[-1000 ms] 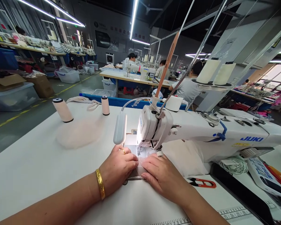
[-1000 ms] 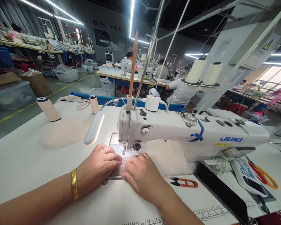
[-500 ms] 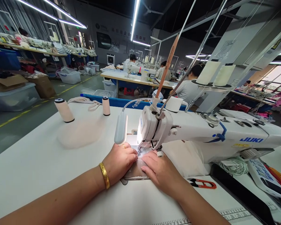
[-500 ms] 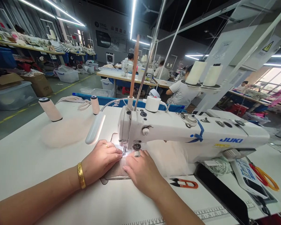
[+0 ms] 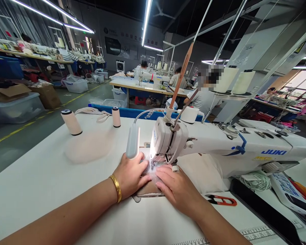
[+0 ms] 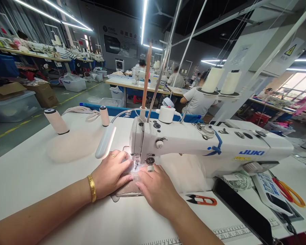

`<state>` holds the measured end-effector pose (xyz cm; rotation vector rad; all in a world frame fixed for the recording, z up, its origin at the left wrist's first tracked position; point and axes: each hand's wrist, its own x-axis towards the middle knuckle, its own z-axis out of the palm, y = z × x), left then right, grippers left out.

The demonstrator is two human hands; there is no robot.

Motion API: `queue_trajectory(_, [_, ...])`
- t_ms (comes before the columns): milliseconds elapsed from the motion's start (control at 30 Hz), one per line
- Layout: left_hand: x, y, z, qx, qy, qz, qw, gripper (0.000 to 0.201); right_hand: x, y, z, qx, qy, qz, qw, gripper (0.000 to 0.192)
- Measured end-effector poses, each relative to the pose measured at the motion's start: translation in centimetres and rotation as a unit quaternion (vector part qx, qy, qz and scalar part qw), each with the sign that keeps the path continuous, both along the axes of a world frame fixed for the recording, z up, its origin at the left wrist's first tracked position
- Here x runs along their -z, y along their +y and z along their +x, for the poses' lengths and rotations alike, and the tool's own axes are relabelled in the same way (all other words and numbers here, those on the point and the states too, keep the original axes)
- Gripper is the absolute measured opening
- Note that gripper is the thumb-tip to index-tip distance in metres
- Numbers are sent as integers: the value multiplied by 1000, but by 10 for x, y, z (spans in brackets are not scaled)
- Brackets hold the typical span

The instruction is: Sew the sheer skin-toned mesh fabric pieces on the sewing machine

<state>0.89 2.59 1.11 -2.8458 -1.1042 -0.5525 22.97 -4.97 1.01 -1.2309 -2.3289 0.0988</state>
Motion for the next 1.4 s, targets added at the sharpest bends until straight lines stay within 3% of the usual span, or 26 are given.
queue_trajectory(100, [-4, -11, -2, 45, -5, 44, 998, 21, 1, -2, 0, -25, 18, 30, 999, 21])
queue_trajectory(233, [-4, -27, -4, 124, -23, 0, 992, 7, -1, -3, -4, -47, 9, 41, 998, 21])
queue_trajectory(400, [-5, -33, -4, 130, -45, -46, 989, 8, -3, -2, -7, -30, -39, -17, 999, 20])
queue_trajectory(533, [-5, -30, -5, 130, -66, -21, 989, 18, 0, -3, -3, -18, -61, -20, 998, 18])
queue_trajectory(700, [-6, -35, -5, 182, -90, -32, 979, 18, 3, -4, 0, -14, -61, -16, 998, 21])
queue_trajectory(1400, [-2, -25, -1, 131, -71, 22, 989, 26, 15, 8, -3, 59, -53, 12, 997, 39])
